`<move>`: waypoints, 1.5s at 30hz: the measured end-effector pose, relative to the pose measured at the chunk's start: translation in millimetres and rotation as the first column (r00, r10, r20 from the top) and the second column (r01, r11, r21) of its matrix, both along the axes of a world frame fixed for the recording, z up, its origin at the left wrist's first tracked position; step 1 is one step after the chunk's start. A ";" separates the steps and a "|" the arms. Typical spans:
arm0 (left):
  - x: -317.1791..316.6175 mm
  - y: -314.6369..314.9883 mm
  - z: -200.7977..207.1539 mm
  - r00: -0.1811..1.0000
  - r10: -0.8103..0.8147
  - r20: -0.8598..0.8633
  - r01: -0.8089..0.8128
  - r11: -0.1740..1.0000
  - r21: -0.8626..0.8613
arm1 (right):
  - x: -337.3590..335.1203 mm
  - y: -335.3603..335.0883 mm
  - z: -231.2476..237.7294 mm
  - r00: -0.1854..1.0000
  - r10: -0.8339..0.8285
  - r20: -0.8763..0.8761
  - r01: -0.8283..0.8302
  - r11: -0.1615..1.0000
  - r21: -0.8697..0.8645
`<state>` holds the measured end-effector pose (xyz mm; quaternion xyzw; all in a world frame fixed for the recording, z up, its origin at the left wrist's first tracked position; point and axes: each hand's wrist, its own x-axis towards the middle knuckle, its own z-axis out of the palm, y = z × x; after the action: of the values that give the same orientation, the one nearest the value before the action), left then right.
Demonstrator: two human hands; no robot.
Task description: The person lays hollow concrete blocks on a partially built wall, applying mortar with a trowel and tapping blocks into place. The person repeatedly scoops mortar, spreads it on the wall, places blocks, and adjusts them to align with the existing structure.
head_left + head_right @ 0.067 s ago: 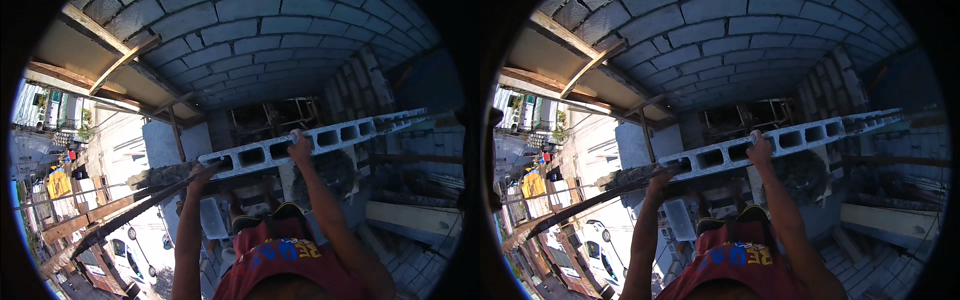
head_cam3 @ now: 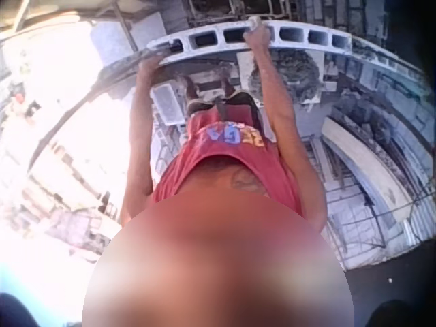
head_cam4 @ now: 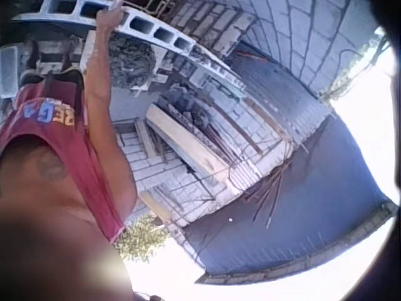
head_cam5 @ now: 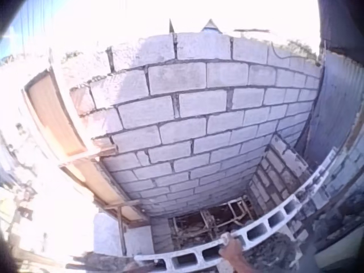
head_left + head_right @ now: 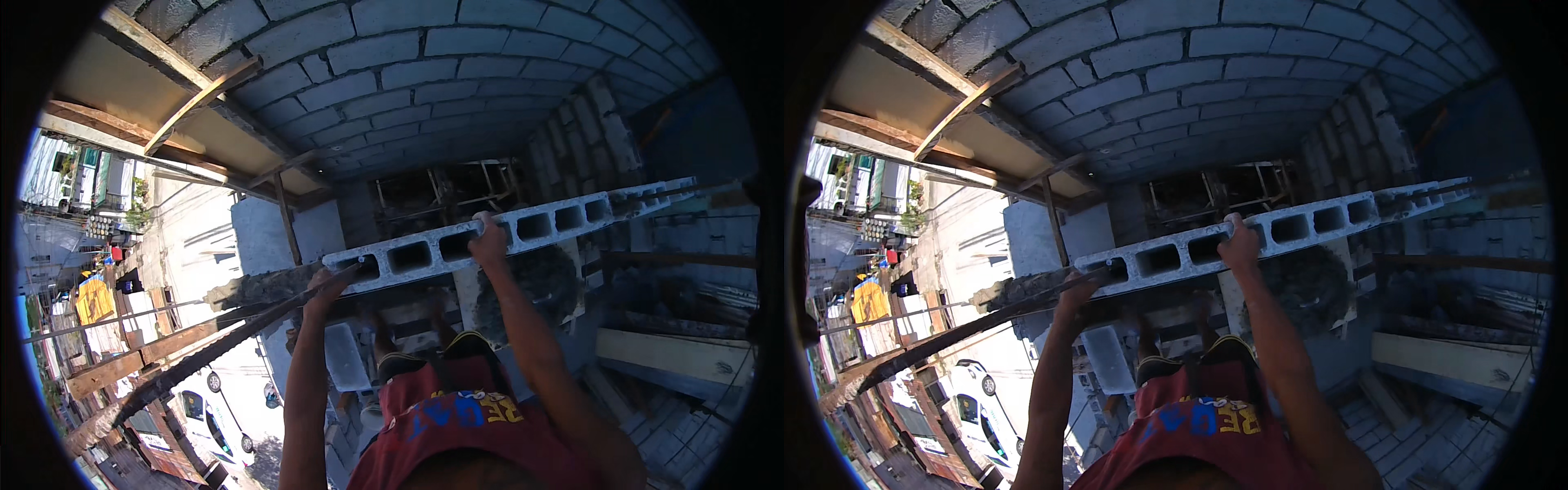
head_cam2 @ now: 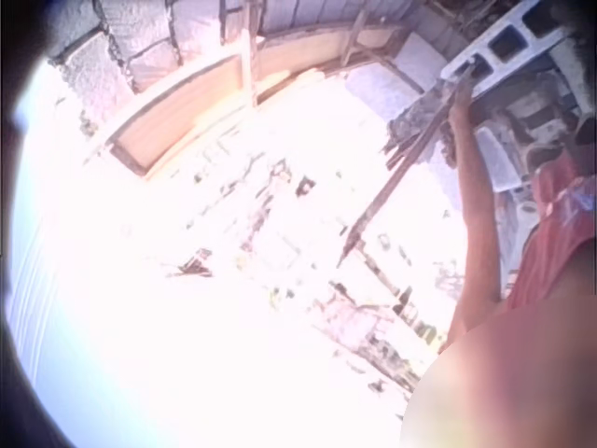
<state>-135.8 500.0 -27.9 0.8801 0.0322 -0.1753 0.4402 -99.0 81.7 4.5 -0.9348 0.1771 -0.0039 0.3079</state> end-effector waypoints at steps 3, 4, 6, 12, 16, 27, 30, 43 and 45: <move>10.0 -5.1 61.3 0.974 -0.186 -0.126 0.211 0.951 0.228 | 5.5 -1.1 0.1 1.000 0.015 0.001 -0.015 1.000 -0.001; 14.8 -10.8 82.9 0.960 -0.200 -0.196 0.255 0.915 0.312 | 6.5 -0.1 0.3 0.999 0.015 -0.031 -0.016 0.999 -0.039; 10.9 -21.5 127.0 0.961 -0.075 -0.267 0.171 0.918 0.358 | 8.7 1.3 0.9 0.999 0.031 0.018 -0.031 0.999 -0.036; 5.1 -87.1 157.0 0.979 -0.199 0.046 0.199 0.980 0.012 | 8.3 2.9 -0.4 0.995 0.025 0.097 -0.029 0.999 0.041; 61.3 -144.2 101.3 0.821 -0.487 0.299 0.404 0.865 0.299 | 8.1 -0.1 -2.8 0.998 0.037 0.043 -0.037 0.999 -0.001; 96.1 -186.8 46.3 0.850 -0.499 -0.169 0.501 0.666 0.554 | 8.7 -1.0 2.9 0.997 -0.001 -0.075 0.003 1.000 0.019; 84.3 -188.9 32.0 0.883 -0.462 -0.085 0.407 0.663 0.629 | 11.5 -6.7 7.2 0.986 0.041 -0.164 -0.048 0.998 -0.035; 75.3 -191.9 25.4 0.909 -0.411 0.072 0.270 0.710 0.650 | 31.0 -33.2 11.6 0.890 0.368 -0.268 -0.323 0.925 0.199; 75.7 -193.8 28.6 0.911 -0.409 0.060 0.270 0.699 0.662 | 31.7 -33.3 12.4 0.880 0.386 -0.275 -0.346 0.920 0.184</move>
<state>-60.1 306.2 0.7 0.9800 -0.1186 -0.1417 0.0742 -67.3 48.4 16.9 -0.9186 0.0424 0.2107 0.3315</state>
